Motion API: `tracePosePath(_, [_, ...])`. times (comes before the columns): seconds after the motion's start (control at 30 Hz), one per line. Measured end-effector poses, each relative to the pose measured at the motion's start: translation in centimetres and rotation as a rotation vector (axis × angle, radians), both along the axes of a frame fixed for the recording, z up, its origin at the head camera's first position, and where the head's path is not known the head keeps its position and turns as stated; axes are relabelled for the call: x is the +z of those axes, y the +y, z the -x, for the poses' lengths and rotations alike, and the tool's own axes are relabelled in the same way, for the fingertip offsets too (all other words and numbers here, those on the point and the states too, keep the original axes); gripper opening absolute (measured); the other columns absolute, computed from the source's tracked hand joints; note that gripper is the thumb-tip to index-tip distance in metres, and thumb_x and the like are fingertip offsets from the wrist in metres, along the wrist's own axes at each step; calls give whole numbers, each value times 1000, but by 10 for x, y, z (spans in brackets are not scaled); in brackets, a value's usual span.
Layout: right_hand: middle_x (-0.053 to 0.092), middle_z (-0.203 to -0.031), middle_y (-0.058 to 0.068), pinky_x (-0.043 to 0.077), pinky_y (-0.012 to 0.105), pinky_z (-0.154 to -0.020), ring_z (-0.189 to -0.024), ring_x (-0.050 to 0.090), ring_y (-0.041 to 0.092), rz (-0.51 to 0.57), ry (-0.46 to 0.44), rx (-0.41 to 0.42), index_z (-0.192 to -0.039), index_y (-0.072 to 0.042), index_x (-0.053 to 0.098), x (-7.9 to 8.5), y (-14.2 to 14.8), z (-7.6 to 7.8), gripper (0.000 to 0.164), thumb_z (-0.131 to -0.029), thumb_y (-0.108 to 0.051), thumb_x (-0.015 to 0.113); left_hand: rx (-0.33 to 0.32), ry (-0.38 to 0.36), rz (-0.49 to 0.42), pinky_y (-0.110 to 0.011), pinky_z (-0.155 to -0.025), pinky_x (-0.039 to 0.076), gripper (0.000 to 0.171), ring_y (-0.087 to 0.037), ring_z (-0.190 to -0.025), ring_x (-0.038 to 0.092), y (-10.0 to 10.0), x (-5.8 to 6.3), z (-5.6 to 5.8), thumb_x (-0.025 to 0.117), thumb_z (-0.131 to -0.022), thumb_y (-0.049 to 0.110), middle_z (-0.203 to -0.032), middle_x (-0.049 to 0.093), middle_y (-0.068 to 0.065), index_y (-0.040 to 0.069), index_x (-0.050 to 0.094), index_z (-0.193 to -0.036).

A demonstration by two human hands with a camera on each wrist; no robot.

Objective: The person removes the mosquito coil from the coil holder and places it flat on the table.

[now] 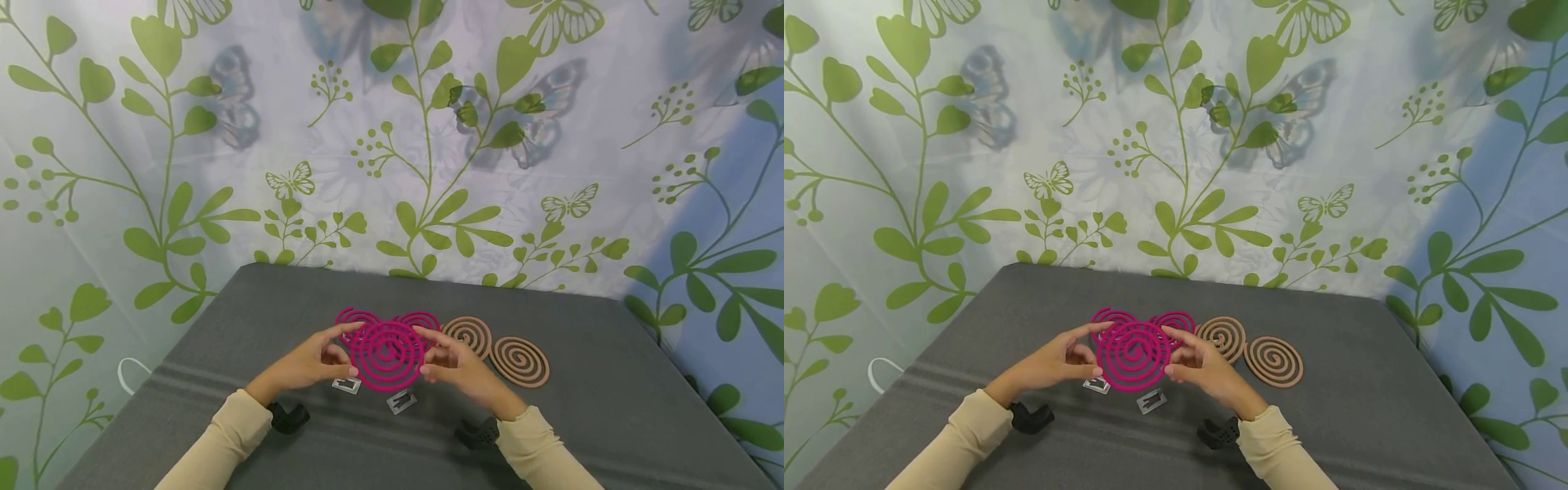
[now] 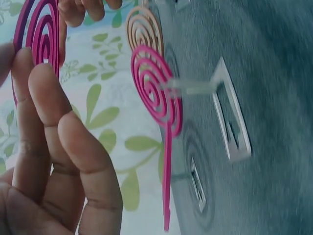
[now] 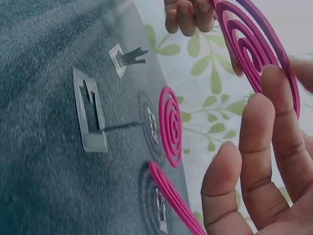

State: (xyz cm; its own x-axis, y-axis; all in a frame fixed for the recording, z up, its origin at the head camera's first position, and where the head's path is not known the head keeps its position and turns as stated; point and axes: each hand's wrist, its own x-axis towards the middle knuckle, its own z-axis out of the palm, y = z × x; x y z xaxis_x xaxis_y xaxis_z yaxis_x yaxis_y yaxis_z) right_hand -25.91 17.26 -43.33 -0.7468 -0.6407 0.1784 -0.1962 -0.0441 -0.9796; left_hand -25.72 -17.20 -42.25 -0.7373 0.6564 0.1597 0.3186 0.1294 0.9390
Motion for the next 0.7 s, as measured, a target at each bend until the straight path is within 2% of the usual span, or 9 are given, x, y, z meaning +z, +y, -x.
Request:
tracePosePath(0.2, [74, -99, -1, 57, 27, -80, -87, 69, 10, 6, 21, 18, -166, 10, 26, 2, 9, -3, 87, -100, -7, 79, 10, -23, 0, -31, -71, 54, 83, -20, -73, 66, 13, 1, -8, 74, -103, 9, -95, 70, -38, -6, 24, -168])
tracePosePath(0.33, [73, -96, -2, 57, 26, -78, -85, 69, 9, -2, 36, 8, -166, 10, 26, 1, 16, -5, 85, -99, -3, 78, 21, -16, 6, -35, -74, 58, 82, -24, -74, 68, 22, 1, -12, 73, -104, 9, -95, 71, -34, -4, 24, -169])
tracePosePath(0.47, [73, -95, -4, 56, 25, -77, -83, 68, 7, -16, 61, 1, -165, 11, 27, -1, 23, -6, 84, -99, 0, 77, 21, -2, 1, -34, -72, 57, 82, -26, -72, 66, 30, 0, -15, 73, -104, 8, -92, 70, -31, -3, 24, -169])
tracePosePath(0.7, [72, -93, -3, 55, 25, -74, -80, 67, 6, 4, 85, 9, -163, 14, 26, -7, 33, -6, 82, -99, 3, 75, 43, -22, 1, -27, -70, 55, 83, -29, -74, 68, 42, -1, -18, 74, -104, 8, -90, 73, -9, -3, 24, -169])
